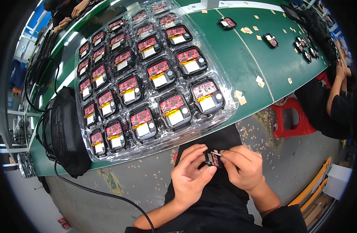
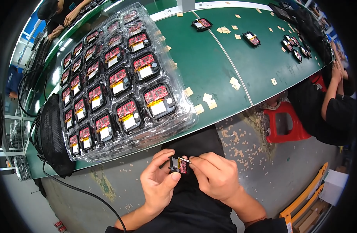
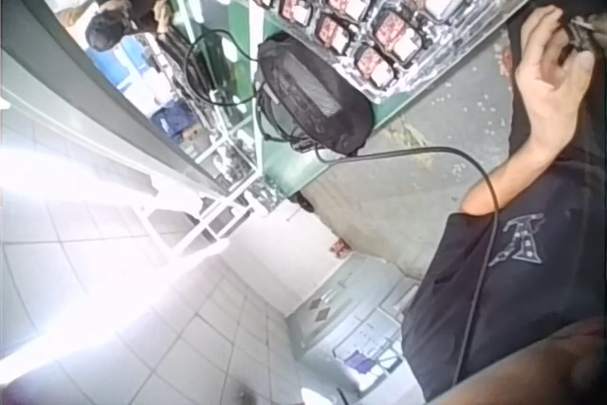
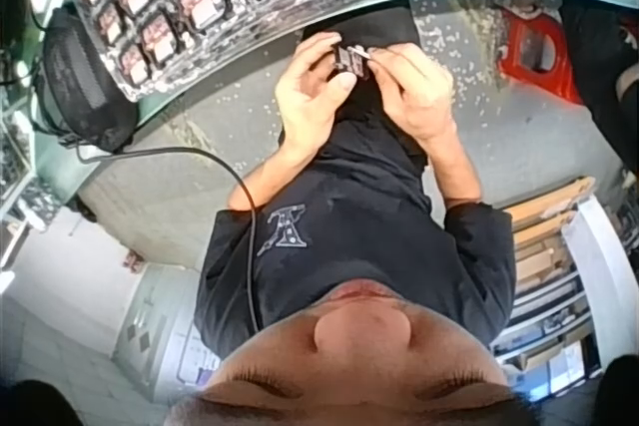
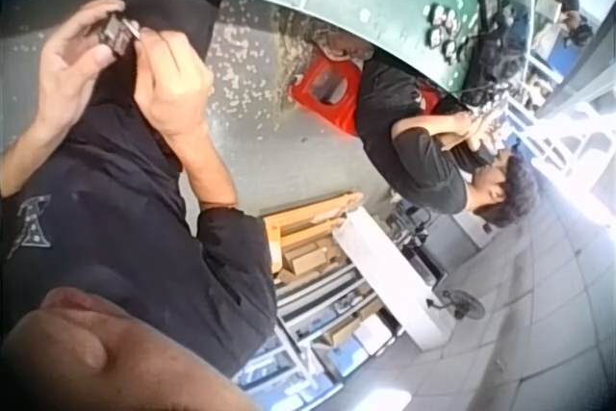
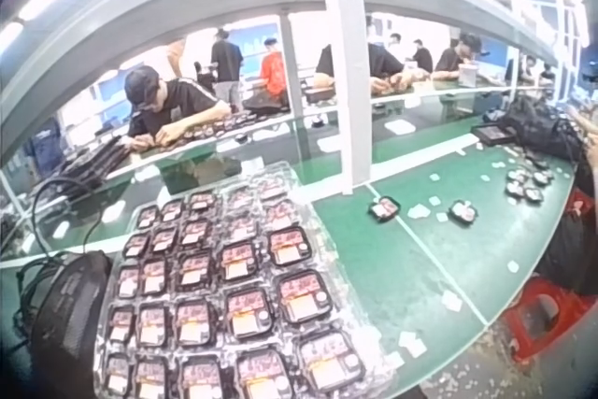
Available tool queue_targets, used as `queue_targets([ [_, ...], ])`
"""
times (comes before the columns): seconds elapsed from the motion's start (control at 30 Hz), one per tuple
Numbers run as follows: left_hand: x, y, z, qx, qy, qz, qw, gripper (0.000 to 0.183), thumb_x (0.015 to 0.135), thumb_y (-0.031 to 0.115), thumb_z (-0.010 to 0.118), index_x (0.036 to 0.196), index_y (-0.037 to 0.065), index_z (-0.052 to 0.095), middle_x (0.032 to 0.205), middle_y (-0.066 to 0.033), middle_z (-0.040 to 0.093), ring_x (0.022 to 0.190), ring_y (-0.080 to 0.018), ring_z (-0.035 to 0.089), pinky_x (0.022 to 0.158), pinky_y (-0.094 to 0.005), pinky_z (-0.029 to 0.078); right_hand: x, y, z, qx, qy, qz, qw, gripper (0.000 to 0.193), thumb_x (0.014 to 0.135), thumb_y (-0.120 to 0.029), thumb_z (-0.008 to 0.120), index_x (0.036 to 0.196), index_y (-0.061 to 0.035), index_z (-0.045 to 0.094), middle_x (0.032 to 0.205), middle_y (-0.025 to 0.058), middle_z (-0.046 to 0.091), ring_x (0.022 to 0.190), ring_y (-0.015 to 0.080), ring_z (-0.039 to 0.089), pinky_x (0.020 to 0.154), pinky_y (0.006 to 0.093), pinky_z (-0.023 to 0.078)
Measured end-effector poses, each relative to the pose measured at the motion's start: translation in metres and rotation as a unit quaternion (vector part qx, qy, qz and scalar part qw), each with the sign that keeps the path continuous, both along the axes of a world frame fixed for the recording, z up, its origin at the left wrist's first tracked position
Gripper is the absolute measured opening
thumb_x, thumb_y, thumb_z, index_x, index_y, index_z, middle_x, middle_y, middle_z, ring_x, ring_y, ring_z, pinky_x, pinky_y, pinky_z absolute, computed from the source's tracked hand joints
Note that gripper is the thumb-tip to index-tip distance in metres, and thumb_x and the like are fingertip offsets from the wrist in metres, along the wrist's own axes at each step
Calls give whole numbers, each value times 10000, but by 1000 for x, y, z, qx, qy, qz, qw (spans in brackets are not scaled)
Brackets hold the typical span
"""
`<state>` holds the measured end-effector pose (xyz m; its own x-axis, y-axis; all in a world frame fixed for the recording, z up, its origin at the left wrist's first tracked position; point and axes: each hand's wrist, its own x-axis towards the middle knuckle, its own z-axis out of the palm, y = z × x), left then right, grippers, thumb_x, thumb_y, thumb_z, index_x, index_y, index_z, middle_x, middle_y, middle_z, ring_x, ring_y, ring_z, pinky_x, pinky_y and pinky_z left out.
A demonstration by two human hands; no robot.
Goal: Assembling small electronic device components on a production line using tweezers.
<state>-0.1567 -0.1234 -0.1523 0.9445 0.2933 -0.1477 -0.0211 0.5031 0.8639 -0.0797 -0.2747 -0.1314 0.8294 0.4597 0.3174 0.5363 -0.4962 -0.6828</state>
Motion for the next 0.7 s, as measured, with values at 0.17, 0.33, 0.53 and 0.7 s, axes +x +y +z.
queue_targets([
  [0.17,-2,3,-3,-9,-9,6,1000,496,856,-113,728,1322,-72,560,1423,-163,460,1248,-280,584,1041,-394,525,6,0,-1,-37,-61,38,997,217,726,-35,803,935,-51,747,808,35,660,586,190,622,508,320,496],
  [0.33,-18,28,28,-67,-83,-73,992,558,833,-115,742,1333,-35,509,1383,-203,493,1311,-367,542,1107,-501,461,19,-14,31,-14,-112,71,991,277,671,-27,821,937,-71,758,817,33,672,566,185,586,497,307,453],
  [0.53,-14,62,92,66,-122,-42,989,535,774,64,877,1210,-28,580,1203,-225,602,1122,-378,660,961,-483,552,67,-21,51,51,-144,-54,987,275,711,84,756,971,7,705,847,122,659,625,221,612,540,304,478],
  [0.7,44,112,134,341,-268,-42,900,612,734,113,891,1206,27,511,1140,-167,531,1100,-339,650,946,-487,572,123,-4,52,99,-116,-118,981,155,845,72,690,997,47,680,882,110,647,666,183,597,562,275,453],
])
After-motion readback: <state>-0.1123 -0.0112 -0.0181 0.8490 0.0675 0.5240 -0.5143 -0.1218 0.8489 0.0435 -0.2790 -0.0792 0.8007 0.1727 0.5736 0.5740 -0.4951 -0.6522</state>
